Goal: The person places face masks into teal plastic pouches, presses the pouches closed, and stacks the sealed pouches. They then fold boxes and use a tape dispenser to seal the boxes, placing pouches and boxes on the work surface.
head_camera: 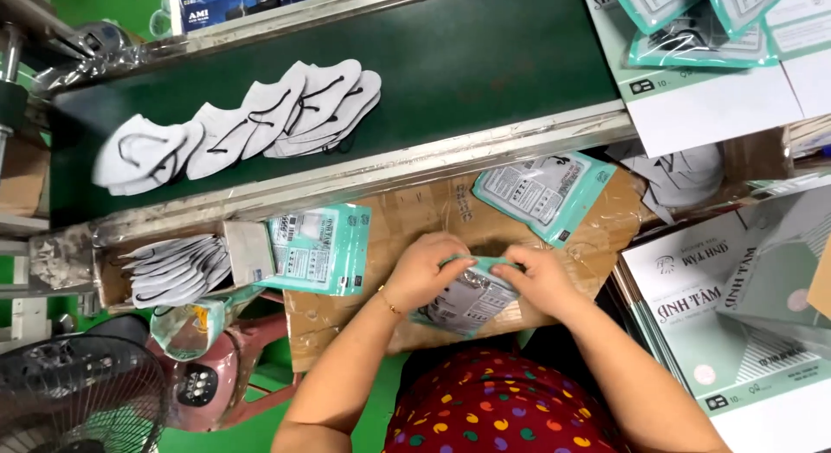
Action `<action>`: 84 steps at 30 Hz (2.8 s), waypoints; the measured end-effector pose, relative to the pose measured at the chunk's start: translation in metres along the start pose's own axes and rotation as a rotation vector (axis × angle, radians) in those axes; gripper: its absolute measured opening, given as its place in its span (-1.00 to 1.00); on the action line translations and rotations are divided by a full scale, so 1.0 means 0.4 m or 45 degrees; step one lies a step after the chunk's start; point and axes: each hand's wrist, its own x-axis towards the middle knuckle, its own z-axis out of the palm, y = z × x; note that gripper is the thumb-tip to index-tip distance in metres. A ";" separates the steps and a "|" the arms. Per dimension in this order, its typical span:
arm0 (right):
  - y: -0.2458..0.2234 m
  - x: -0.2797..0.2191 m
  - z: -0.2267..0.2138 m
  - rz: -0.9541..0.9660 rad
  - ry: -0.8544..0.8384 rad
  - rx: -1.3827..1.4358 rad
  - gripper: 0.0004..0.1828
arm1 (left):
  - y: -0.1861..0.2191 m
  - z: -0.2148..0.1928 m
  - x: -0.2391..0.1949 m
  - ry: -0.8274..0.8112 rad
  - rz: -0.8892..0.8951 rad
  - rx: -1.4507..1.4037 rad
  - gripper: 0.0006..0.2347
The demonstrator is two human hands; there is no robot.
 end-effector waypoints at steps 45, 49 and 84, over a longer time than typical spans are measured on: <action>0.072 0.014 -0.078 -0.166 0.098 -0.310 -0.91 | -0.059 0.040 -0.074 0.008 -0.218 -0.265 -0.65; 0.135 0.101 -0.162 -0.213 0.571 -0.042 -0.74 | -0.148 0.076 -0.102 -0.141 -0.500 -0.520 -0.48; 0.155 -0.719 -1.053 0.765 1.142 0.513 -0.44 | 0.370 0.455 0.539 -0.346 0.610 -0.883 -0.35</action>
